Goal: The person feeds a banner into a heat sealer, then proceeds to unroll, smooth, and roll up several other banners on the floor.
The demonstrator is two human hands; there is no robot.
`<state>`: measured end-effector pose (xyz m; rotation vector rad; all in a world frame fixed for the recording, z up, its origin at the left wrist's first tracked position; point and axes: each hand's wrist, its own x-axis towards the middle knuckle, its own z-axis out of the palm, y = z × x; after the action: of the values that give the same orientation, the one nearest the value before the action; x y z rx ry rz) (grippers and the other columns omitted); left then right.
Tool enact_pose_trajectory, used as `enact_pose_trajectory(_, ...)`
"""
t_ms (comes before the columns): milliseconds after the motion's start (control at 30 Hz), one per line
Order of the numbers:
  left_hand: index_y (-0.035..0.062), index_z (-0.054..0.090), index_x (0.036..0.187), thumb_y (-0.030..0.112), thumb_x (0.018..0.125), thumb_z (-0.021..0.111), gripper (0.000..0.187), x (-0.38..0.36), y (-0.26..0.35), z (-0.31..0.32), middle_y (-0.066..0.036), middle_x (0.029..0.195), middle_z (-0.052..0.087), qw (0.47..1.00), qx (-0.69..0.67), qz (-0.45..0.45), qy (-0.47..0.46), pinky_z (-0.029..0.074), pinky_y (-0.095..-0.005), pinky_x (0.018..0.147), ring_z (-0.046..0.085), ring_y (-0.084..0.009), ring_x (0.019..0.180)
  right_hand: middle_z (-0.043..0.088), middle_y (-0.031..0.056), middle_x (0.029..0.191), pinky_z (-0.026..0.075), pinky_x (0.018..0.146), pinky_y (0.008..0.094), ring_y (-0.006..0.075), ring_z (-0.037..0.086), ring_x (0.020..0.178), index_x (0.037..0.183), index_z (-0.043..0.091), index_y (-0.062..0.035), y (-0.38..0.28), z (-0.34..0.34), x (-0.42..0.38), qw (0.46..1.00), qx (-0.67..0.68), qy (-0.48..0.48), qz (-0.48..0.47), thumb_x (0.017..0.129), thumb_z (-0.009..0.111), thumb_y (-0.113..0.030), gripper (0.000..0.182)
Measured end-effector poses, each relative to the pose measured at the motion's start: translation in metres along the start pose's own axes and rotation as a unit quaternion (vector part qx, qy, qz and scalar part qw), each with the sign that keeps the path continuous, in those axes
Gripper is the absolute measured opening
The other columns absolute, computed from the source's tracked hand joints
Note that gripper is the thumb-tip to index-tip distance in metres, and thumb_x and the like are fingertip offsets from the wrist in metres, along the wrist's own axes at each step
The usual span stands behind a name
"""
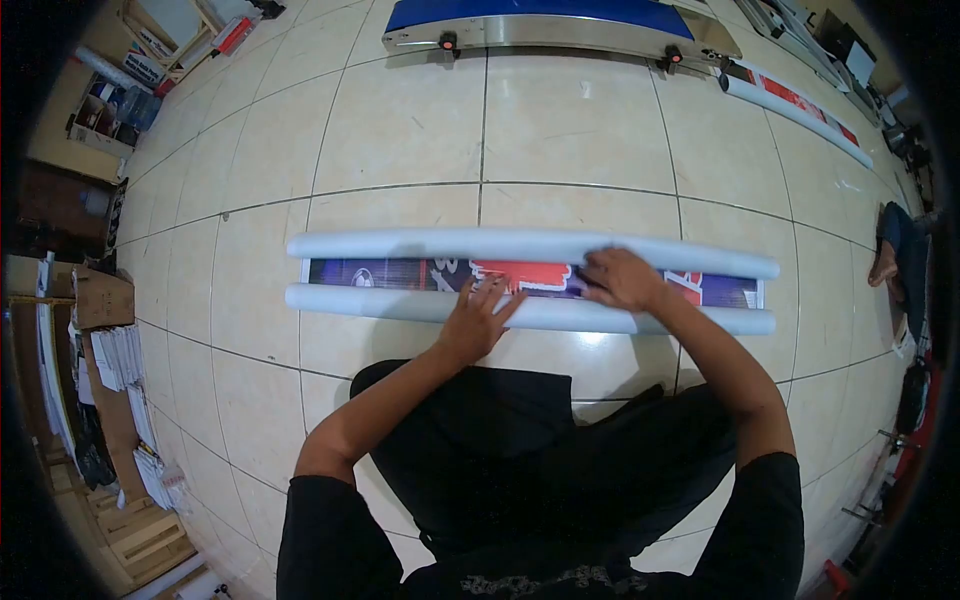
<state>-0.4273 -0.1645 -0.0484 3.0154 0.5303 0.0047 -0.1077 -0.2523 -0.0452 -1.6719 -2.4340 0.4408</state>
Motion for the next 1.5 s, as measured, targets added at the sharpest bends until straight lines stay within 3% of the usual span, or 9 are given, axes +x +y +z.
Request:
enact_pose_trajectory(167, 0.0120, 0.050, 0.140, 0.037, 0.080, 0.074, 0.070, 0.021, -0.031, -0.003, -0.017, 0.149, 0.040, 0.997, -0.025, 0.041, 0.064, 0.017, -0.0607, 0.114, 0.039, -0.0328, 0.138, 0.055, 0.0222, 0.132, 0.045, 0.093, 0.0496, 0.0403, 0.056, 0.109, 0.121, 0.059, 0.0001, 0.030, -0.022, 0.059, 0.937, -0.086, 0.237, 0.244, 0.091, 0.059, -0.041, 0.051)
enact_pose_trajectory(300, 0.0068, 0.056, 0.130, 0.041, 0.083, 0.071, 0.060, 0.076, -0.110, -0.001, -0.019, 0.129, 0.057, 0.954, 0.026, -0.116, 0.277, 0.042, -0.0511, 0.099, 0.055, -0.0359, 0.118, 0.058, 0.0186, 0.127, 0.048, 0.094, 0.0488, 0.0359, 0.058, 0.112, 0.124, 0.059, -0.0054, -0.011, -0.010, 0.064, 0.996, 0.007, 0.076, -0.036, 0.082, 0.069, -0.047, 0.060)
enact_pose_trajectory(367, 0.0049, 0.056, 0.128, 0.043, 0.080, 0.074, 0.065, 0.097, -0.134, -0.015, -0.020, 0.125, 0.058, 0.942, -0.278, -0.173, 0.073, 0.043, -0.0501, 0.097, 0.057, -0.0352, 0.116, 0.059, 0.0177, 0.123, 0.048, 0.092, 0.0495, 0.0362, 0.058, 0.111, 0.126, 0.058, -0.0052, 0.006, -0.010, 0.076, 0.997, 0.019, -0.039, 0.059, 0.083, 0.068, -0.048, 0.062)
enact_pose_trajectory(467, 0.0035, 0.056, 0.124, 0.043, 0.072, 0.078, 0.069, 0.105, -0.133, -0.025, -0.018, 0.117, 0.060, 0.991, -0.093, -0.074, -0.055, 0.046, -0.0469, 0.092, 0.059, -0.0344, 0.110, 0.061, 0.0198, 0.114, 0.049, 0.090, 0.0493, 0.0384, 0.058, 0.107, 0.129, 0.052, -0.0033, 0.063, 0.005, 0.081, 0.974, 0.092, -0.024, 0.207, 0.076, 0.075, -0.039, 0.068)
enact_pose_trajectory(800, 0.0034, 0.055, 0.119, 0.034, 0.067, 0.079, 0.065, -0.015, -0.039, -0.011, -0.020, 0.113, 0.061, 0.951, -0.156, -0.031, -0.264, 0.046, -0.0474, 0.096, 0.058, -0.0356, 0.112, 0.062, 0.0227, 0.112, 0.048, 0.094, 0.0481, 0.0394, 0.060, 0.106, 0.122, 0.053, -0.0017, -0.048, 0.057, -0.036, 0.972, 0.179, -0.146, 0.033, 0.076, 0.074, -0.024, 0.055)
enact_pose_trajectory(933, 0.0071, 0.055, 0.129, 0.044, 0.072, 0.078, 0.073, -0.026, -0.061, -0.003, -0.016, 0.123, 0.059, 0.977, -0.183, 0.022, -0.107, 0.045, -0.0489, 0.098, 0.057, -0.0344, 0.115, 0.062, 0.0221, 0.114, 0.048, 0.096, 0.0473, 0.0383, 0.060, 0.109, 0.124, 0.055, -0.0017, -0.036, 0.040, -0.033, 0.984, 0.124, -0.126, -0.007, 0.078, 0.072, -0.028, 0.056)
enact_pose_trajectory(1000, 0.0006, 0.055, 0.129, 0.043, 0.076, 0.078, 0.072, 0.034, -0.083, -0.053, -0.023, 0.123, 0.061, 0.935, -0.185, -0.223, -0.207, 0.047, -0.0432, 0.097, 0.059, -0.0346, 0.115, 0.062, 0.0225, 0.117, 0.048, 0.097, 0.0469, 0.0384, 0.060, 0.110, 0.126, 0.055, -0.0021, 0.006, 0.022, -0.009, 0.991, 0.093, -0.029, 0.087, 0.080, 0.071, -0.033, 0.058)
enact_pose_trajectory(1067, 0.0008, 0.060, 0.125, 0.050, 0.076, 0.075, 0.071, 0.048, -0.117, -0.039, -0.021, 0.124, 0.061, 0.961, -0.223, -0.150, 0.070, 0.043, -0.0466, 0.102, 0.056, -0.0351, 0.120, 0.062, 0.0226, 0.118, 0.048, 0.097, 0.0468, 0.0386, 0.060, 0.110, 0.127, 0.056, -0.0025, 0.027, -0.015, 0.014, 0.980, 0.097, 0.019, 0.171, 0.080, 0.071, -0.036, 0.059)
enact_pose_trajectory(1500, 0.0029, 0.055, 0.124, 0.028, 0.064, 0.077, 0.069, 0.022, -0.051, 0.020, -0.020, 0.112, 0.062, 0.978, -0.185, -0.035, -0.090, 0.047, -0.0457, 0.095, 0.060, -0.0355, 0.105, 0.062, 0.0256, 0.108, 0.050, 0.089, 0.0481, 0.0416, 0.061, 0.102, 0.113, 0.051, -0.0001, -0.027, 0.048, -0.010, 0.981, 0.118, -0.082, 0.130, 0.070, 0.079, -0.033, 0.061)
